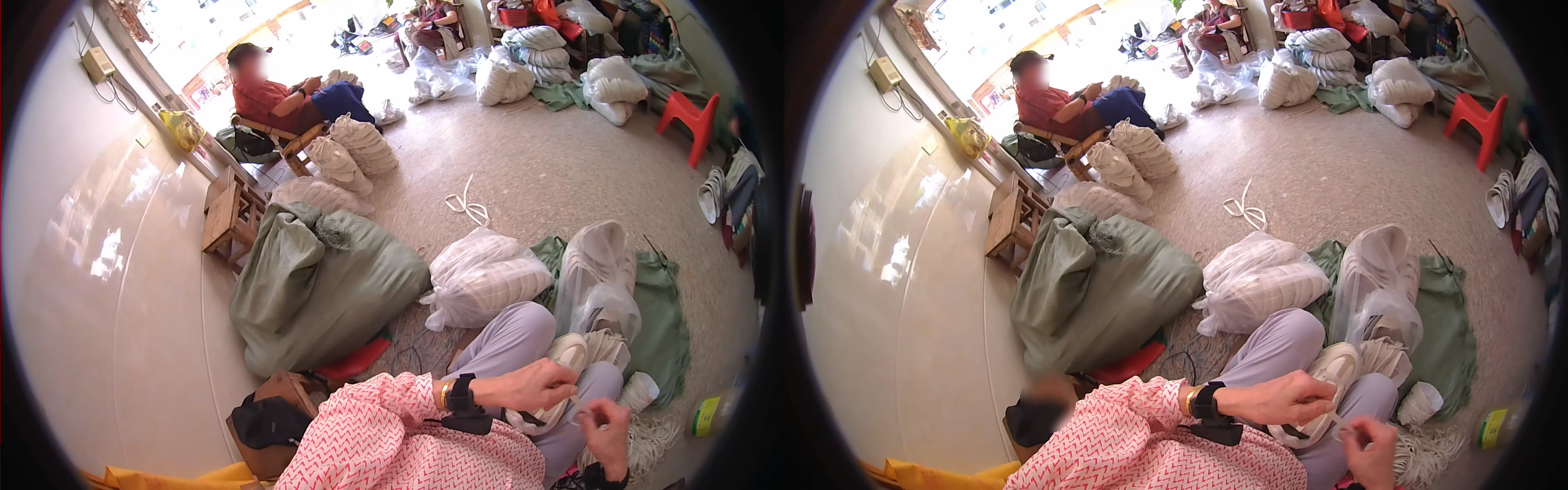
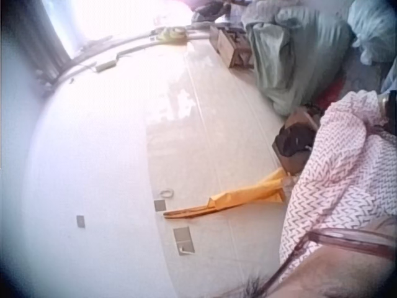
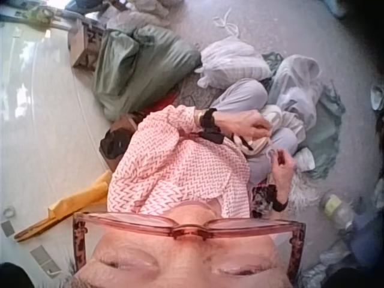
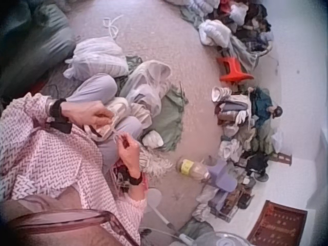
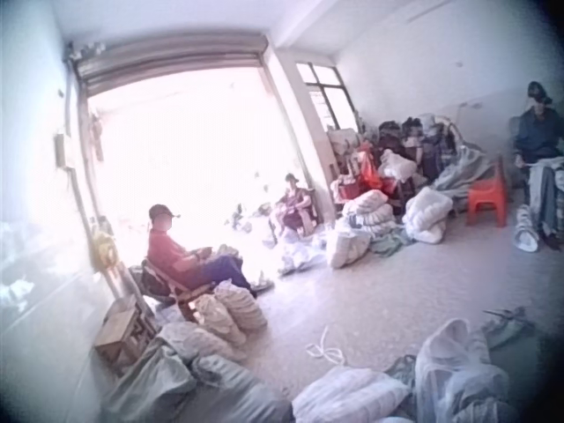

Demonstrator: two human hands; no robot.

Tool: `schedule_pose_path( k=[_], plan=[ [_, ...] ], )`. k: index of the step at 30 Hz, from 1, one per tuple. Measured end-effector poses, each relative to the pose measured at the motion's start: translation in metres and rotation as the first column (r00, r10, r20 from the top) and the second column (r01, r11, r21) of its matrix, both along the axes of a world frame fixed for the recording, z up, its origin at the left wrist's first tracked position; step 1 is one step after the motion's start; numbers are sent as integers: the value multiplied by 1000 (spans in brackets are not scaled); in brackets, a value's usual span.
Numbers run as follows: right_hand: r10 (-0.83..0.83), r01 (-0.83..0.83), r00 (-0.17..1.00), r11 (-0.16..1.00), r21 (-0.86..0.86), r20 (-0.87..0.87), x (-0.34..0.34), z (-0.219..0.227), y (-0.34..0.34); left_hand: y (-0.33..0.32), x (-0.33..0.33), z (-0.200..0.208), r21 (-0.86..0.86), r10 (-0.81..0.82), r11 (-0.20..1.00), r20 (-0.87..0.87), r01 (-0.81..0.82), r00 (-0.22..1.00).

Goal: Lacing a white athletic shoe in a workshop setting.

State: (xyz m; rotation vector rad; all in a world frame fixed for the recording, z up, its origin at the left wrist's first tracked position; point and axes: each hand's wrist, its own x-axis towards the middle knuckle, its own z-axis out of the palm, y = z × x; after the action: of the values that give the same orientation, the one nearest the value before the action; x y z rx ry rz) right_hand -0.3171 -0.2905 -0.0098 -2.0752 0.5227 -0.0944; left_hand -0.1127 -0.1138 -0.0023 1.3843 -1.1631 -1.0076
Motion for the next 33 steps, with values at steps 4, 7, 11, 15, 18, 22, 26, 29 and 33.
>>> schedule_pose_path(
  k=[4, 7, 11, 15, 18, 22, 26, 29, 33],
  plan=[
    [-207, 239, 971, 895, -377, 123, -42, -22, -73, 5, 4, -4, 10, 43, 999, -102, -43, 994],
    [-327, 352, 935, 798, -490, 139, -97, -42, -137, 7, 5, -6, 47, 50, 998, -85, -46, 995],
    [-327, 205, 937, 797, -568, -121, -129, -17, -135, 6, 1, -9, 40, 25, 999, -117, -21, 993],
    [-268, 253, 962, 941, -225, -41, -85, -10, -74, 1, -5, -15, 37, -25, 999, -57, 27, 998],
    [-257, 254, 966, 944, 211, -14, -28, 7, -22, -2, -14, -24, -60, -14, 998, 93, 19, 996],
    [-72, 67, 997, 870, 489, -7, 18, 12, 10, 0, -23, -20, -98, -1, 995, 166, 18, 986],
    [11, 12, 999, 820, 572, -36, 12, -9, 6, 1, -22, -22, -64, -17, 998, 99, 23, 995],
    [20, 0, 999, 879, 476, -38, -13, -28, -6, 1, -21, -31, -57, -58, 996, 138, 67, 989],
    [38, 13, 992, 915, 402, -117, -28, -1, -14, 2, -20, -33, -59, -42, 997, 114, 49, 993]
  ],
)
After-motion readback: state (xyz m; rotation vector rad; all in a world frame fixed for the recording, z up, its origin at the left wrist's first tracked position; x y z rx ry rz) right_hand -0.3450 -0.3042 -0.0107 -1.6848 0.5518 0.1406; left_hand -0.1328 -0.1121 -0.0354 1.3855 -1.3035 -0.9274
